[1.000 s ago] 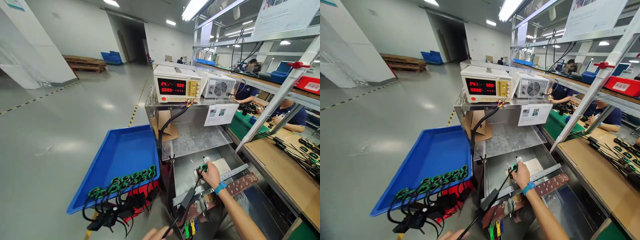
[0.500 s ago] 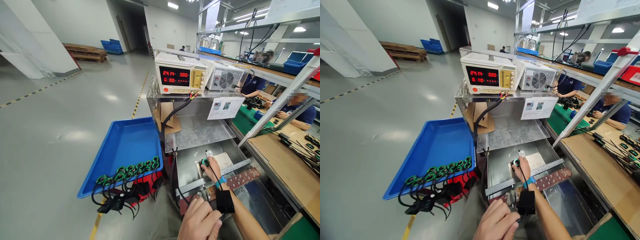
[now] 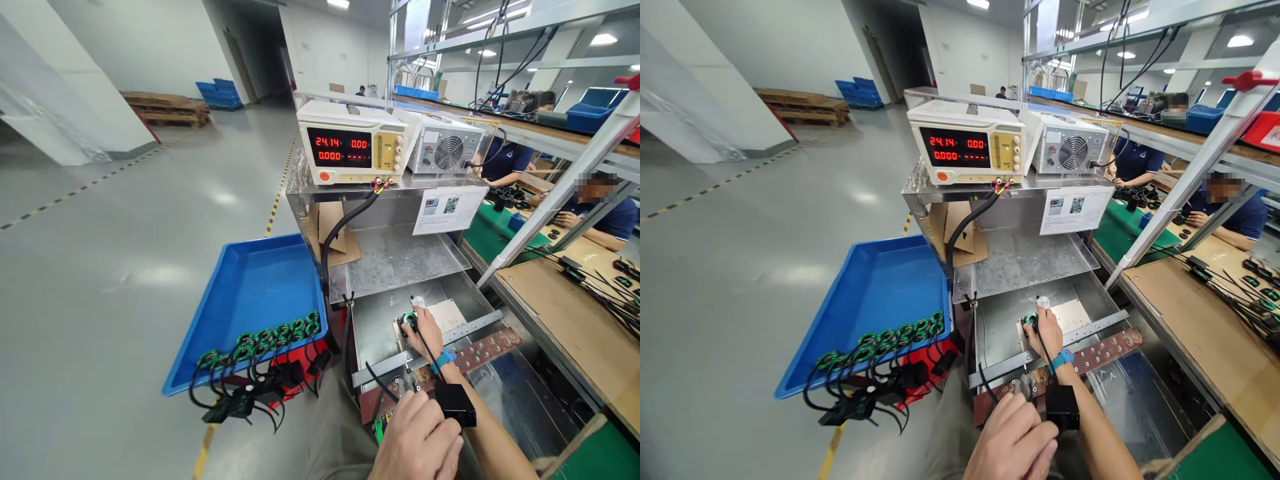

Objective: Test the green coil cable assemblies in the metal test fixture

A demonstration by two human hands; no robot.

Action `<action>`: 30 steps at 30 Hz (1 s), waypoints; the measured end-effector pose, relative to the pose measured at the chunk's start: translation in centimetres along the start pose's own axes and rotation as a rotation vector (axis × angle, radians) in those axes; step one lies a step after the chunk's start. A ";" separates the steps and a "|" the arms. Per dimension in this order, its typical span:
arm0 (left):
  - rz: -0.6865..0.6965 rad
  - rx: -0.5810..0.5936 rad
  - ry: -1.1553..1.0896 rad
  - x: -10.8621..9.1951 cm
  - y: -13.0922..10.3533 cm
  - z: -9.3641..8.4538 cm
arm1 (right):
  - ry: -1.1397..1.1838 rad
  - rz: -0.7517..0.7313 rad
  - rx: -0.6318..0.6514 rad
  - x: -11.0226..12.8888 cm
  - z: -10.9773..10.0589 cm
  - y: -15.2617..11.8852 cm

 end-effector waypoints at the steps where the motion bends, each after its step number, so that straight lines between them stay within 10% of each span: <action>1: -0.007 0.005 0.001 0.1 -0.1 -0.1 | 0.009 -0.042 0.013 0.1 -0.1 0.2; 9: 0.036 -0.022 0.043 0.4 -0.2 0.0 | 0.008 0.066 -0.005 1.0 0.0 0.9; 16: 0.138 -0.073 0.126 -0.1 -0.2 0.6 | 0.221 -0.009 0.104 -1.6 -6.9 -1.6; 22: 0.294 -0.042 -0.017 -2.1 -2.0 5.8 | 1.303 0.182 0.782 6.3 -7.4 -8.5; 26: 0.046 -0.125 -0.256 -0.3 -4.4 4.4 | 1.343 0.206 0.668 7.5 -7.2 -10.7; 30: -0.553 -0.224 -0.145 4.3 -6.7 0.1 | 1.225 0.167 0.633 6.8 -7.3 -13.3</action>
Point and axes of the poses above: each hand's wrist, its own y-axis towards the middle knuckle, its own z-axis out of the palm, x = y × z, the point moved 3 cm from there along y, towards the middle knuckle, and after that the axes turned 8 degrees about y, right-handed, at the moved point
